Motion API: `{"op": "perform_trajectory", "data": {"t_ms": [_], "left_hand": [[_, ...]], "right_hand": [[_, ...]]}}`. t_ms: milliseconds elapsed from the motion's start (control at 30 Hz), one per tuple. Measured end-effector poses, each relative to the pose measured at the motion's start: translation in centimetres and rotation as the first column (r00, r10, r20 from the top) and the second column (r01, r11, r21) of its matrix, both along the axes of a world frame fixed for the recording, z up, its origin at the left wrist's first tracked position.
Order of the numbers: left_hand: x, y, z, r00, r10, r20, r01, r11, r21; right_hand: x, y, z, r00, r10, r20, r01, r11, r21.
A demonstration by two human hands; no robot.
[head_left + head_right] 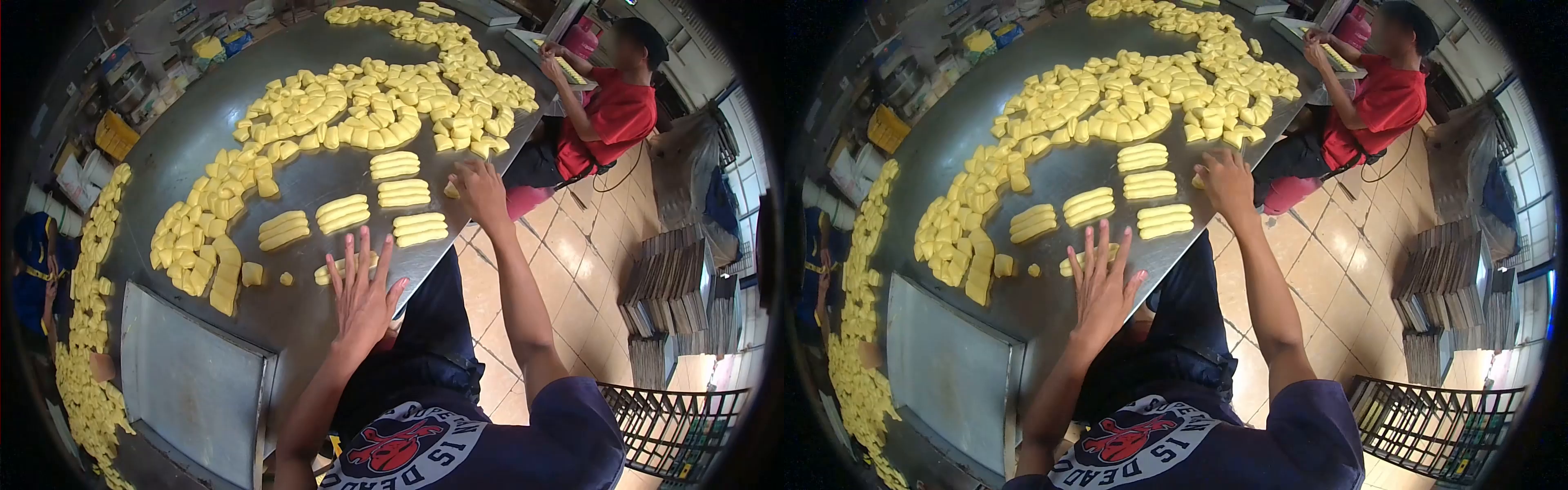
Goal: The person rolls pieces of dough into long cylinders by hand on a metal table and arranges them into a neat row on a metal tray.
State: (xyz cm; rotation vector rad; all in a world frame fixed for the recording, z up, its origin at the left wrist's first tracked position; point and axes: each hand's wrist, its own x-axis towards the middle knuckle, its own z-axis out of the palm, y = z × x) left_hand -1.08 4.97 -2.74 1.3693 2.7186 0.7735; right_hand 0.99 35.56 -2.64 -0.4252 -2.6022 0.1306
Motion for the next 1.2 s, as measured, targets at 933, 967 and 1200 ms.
{"op": "perform_trajectory", "data": {"t_ms": [933,967,1200], "left_hand": [[1.2,-2.8,0.7,0.497,-0.222,0.839,-0.565,0.651,0.507],[1.1,-3.3,0.5,0.501,-0.188,0.845,-0.528,0.707,0.471],[-0.3,-5.1,1.5,0.276,-0.203,0.939,-0.577,0.747,0.331]], "right_hand": [[5.2,-17.7,3.3,0.918,0.340,-0.204,-0.335,0.386,-0.860],[5.2,-17.7,3.0,0.907,0.380,-0.181,-0.364,0.494,-0.790],[5.5,-17.0,2.6,0.941,0.257,-0.222,-0.180,-0.178,-0.968]]}}
